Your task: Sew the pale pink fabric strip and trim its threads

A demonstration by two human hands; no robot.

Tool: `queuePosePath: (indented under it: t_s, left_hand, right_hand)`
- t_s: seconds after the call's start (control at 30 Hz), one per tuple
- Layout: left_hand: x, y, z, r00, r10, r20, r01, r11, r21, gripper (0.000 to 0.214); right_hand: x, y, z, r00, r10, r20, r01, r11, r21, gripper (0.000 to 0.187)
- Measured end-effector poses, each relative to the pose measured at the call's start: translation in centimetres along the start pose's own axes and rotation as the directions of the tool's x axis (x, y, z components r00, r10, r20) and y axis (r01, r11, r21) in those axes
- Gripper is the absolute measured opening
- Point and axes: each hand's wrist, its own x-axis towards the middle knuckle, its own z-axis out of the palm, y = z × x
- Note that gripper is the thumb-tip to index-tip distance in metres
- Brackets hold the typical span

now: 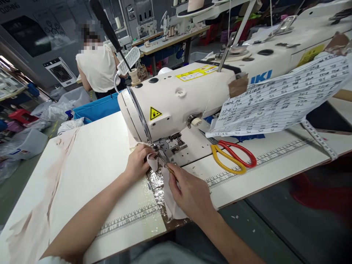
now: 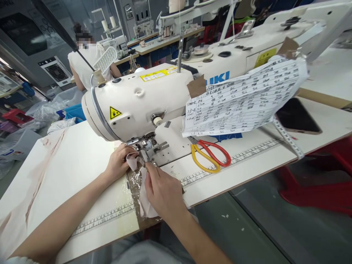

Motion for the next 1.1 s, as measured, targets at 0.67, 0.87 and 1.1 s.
queuePosePath:
  t_s: [0.67, 0.87, 1.1]
  left_hand:
    - [0.08, 0.05, 0.11, 0.999, 0.034, 0.018, -0.035, 0.998, 0.044, 0.007]
    - [0.19, -0.3, 0.32, 1.0, 0.028, -0.011, -0.028, 0.999, 0.02, 0.005]
    - [0.38, -0.5, -0.01, 1.0, 0.003, -0.021, -0.004, 0.998, -0.059, 0.007]
  right_hand:
    - [0.08, 0.24, 0.19, 0.998, -0.063, -0.003, 0.062, 0.998, -0.028, 0.031]
    - [0.04, 0.22, 0.26, 0.998, -0.066, -0.016, 0.065, 0.997, -0.035, 0.033]
    - [-0.02, 0.12, 0.38, 0.998, -0.047, -0.043, 0.045, 0.998, -0.033, 0.032]
